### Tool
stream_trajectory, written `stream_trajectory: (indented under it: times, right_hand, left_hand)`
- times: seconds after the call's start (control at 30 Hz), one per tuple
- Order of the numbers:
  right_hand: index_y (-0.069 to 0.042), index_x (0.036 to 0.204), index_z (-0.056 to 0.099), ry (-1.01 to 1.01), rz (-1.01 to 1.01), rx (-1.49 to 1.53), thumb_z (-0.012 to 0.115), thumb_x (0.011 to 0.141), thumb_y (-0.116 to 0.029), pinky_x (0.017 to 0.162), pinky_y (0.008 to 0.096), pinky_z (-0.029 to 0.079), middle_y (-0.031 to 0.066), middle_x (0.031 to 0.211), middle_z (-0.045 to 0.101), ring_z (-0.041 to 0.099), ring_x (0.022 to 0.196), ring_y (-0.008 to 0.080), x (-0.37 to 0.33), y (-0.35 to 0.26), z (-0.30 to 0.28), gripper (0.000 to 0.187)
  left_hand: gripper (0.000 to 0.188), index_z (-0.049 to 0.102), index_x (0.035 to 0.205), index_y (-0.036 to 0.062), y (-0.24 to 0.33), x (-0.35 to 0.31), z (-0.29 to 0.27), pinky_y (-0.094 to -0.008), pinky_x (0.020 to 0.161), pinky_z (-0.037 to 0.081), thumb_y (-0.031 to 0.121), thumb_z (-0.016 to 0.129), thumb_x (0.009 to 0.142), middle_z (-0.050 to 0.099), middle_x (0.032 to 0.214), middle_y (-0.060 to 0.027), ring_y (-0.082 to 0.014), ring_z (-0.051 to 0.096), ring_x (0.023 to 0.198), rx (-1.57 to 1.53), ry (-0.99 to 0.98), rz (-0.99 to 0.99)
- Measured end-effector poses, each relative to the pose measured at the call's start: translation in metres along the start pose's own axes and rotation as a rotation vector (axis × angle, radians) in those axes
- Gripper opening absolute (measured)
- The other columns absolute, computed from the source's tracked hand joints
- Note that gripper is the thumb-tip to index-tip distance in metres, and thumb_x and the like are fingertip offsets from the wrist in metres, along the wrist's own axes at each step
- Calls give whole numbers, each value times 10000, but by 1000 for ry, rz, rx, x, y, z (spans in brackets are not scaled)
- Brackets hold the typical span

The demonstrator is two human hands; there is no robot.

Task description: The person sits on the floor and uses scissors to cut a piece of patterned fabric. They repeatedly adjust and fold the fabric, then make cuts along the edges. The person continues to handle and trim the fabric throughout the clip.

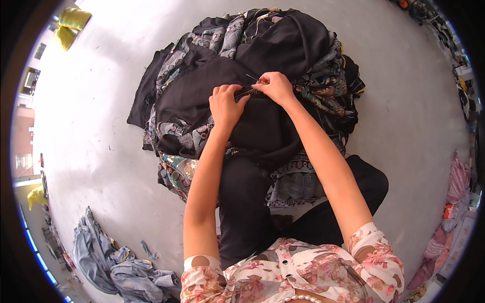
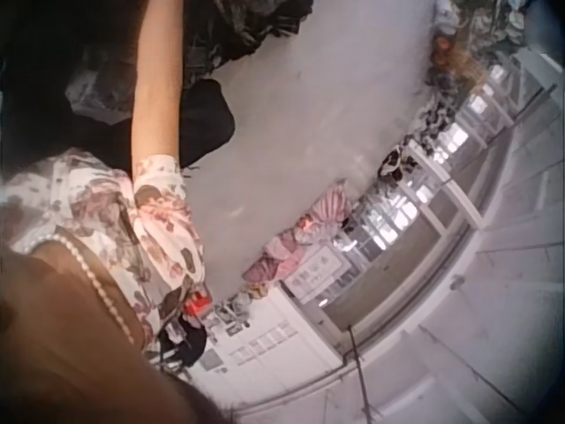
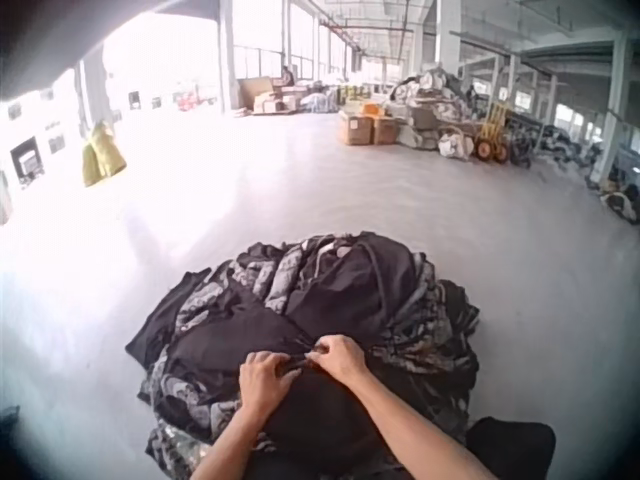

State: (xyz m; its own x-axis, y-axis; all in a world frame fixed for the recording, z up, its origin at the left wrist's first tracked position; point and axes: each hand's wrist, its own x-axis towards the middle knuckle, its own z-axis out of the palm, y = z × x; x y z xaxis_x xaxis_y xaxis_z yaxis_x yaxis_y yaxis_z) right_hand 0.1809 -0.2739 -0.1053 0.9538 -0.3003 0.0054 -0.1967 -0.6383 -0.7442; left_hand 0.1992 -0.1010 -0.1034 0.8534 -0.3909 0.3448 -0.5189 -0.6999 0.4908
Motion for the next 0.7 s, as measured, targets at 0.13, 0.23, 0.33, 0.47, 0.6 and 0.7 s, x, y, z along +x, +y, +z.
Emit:
stream_trajectory:
  times: [0.13, 0.23, 0.33, 0.47, 0.6, 0.7]
  right_hand:
    - [3, 726, 638, 108, -36, 422, 663, 810, -168, 520, 251, 427, 33, 557, 614, 558, 500, 86, -6, 0, -19, 192]
    - [-25, 722, 583, 50, -48, 407, 643, 866, -185, 519, 197, 360, -22, 569, 558, 463, 525, 22, -22, -17, -34, 224]
    - [-10, 728, 598, 59, -103, 501, 633, 870, -198, 489, 219, 375, 2, 560, 580, 478, 499, 39, -34, -16, -36, 237]
    - [-22, 735, 574, 12, -139, 543, 627, 885, -198, 479, 203, 354, -8, 569, 564, 455, 500, 29, -56, -38, -46, 236]
    - [-59, 745, 540, -86, -160, 763, 623, 897, -194, 449, 186, 306, -8, 594, 539, 394, 478, 23, -85, -78, -76, 220]
    - [-71, 756, 522, -162, -227, 782, 608, 907, -182, 423, 188, 294, 9, 615, 541, 383, 452, 34, -122, -123, -102, 206]
  left_hand:
    - [257, 675, 973, 115, -12, -18, -1, -357, 808, 448, 142, 702, 718, 631, 997, -41, -254, 567, 952, -74, 67, 169]
    - [282, 668, 954, 123, -6, -23, -4, -361, 795, 437, 128, 710, 675, 605, 925, -29, -234, 557, 926, -67, 215, 259]
    - [232, 653, 900, 123, 10, -27, -18, -345, 778, 442, 124, 703, 673, 592, 888, -20, -214, 560, 894, 15, 293, 290]
    - [126, 599, 808, 88, 16, -45, -30, -323, 702, 467, 76, 678, 711, 592, 829, -28, -217, 585, 807, -67, 303, 337]
    - [99, 576, 821, 5, 53, -73, -76, -258, 595, 475, -35, 650, 770, 630, 821, -78, -235, 610, 644, -392, 296, 251]
    - [139, 564, 801, 18, 97, -109, -142, -267, 525, 448, -81, 640, 741, 614, 782, -95, -230, 573, 574, -654, 255, 127]
